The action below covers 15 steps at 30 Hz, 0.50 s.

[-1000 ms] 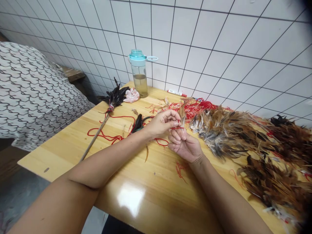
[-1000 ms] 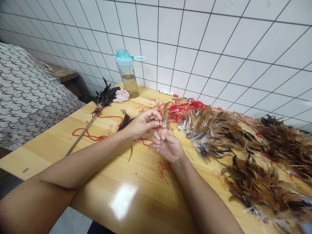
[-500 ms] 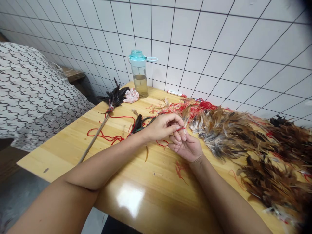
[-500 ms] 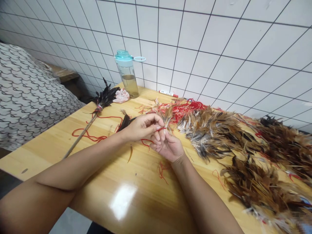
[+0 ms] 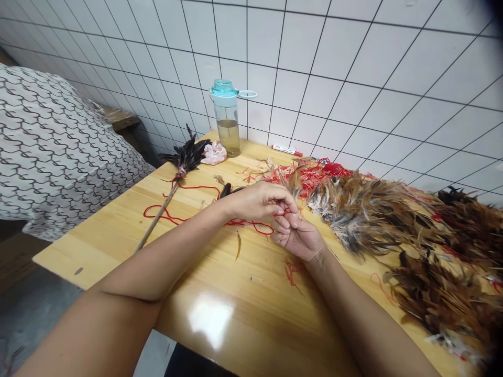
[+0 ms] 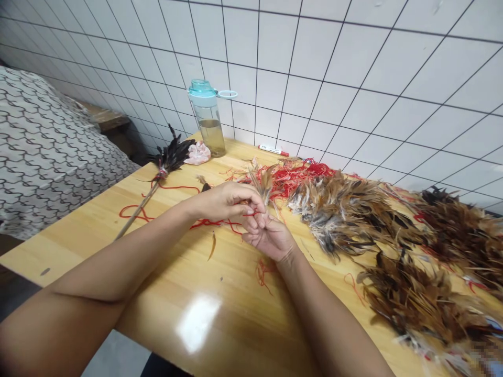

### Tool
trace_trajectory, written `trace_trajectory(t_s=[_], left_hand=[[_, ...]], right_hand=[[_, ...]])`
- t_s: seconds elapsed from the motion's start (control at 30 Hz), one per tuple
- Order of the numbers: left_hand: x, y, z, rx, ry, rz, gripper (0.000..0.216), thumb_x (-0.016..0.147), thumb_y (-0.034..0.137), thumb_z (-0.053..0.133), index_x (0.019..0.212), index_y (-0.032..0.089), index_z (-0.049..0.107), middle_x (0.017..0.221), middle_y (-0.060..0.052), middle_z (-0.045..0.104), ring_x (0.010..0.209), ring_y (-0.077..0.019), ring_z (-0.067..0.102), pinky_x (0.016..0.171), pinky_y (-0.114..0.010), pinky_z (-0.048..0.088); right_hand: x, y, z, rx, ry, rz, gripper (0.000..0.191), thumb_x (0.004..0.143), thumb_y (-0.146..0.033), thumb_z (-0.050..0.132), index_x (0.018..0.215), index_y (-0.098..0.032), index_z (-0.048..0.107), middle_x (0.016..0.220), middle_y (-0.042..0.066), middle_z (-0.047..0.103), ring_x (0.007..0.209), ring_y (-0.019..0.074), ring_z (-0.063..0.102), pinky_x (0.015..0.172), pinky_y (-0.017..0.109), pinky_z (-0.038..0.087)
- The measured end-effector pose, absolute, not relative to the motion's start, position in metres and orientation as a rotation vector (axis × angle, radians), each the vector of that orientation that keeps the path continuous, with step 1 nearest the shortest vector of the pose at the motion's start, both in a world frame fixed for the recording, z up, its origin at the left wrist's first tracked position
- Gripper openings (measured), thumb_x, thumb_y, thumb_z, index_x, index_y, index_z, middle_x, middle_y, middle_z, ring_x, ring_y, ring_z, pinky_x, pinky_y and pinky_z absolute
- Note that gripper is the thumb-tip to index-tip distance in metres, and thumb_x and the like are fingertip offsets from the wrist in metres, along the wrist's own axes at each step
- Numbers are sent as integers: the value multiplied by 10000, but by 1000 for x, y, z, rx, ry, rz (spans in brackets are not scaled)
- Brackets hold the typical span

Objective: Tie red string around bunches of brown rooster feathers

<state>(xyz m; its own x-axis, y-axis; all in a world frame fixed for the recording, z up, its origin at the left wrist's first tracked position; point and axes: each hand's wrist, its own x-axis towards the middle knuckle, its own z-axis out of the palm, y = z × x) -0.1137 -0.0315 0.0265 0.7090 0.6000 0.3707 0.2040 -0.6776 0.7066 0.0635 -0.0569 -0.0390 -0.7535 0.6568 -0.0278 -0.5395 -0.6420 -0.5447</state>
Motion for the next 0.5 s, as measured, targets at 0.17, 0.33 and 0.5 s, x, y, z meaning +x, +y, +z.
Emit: trace_trajectory(t_s=[0.17,0.33,0.5], left_hand=[[-111,-33,27,2329,597,815,214,754,32,584,892,153,695,896,-58,710,831,-123,642,763,-215,475],[-108,-34,22,2277,615,857,137,762,93,626,872,137,696,870,-61,711,790,-118,647,737,-207,477],[-105,-35,14,2202,690,933,87,792,168,627,844,129,685,844,-62,713,775,-118,653,734,-210,486]], right_hand=[[65,-58,-37,-267,-724,2389,454,720,-188,726,549,-162,306,623,-41,368,584,79,344,533,186,356],[66,-58,-38,-268,-753,2376,402,707,-190,744,601,-173,357,628,-52,407,578,75,341,541,189,357],[67,-54,-43,-318,-692,2354,379,697,-205,767,604,-160,402,639,-46,440,597,66,376,554,185,350]])
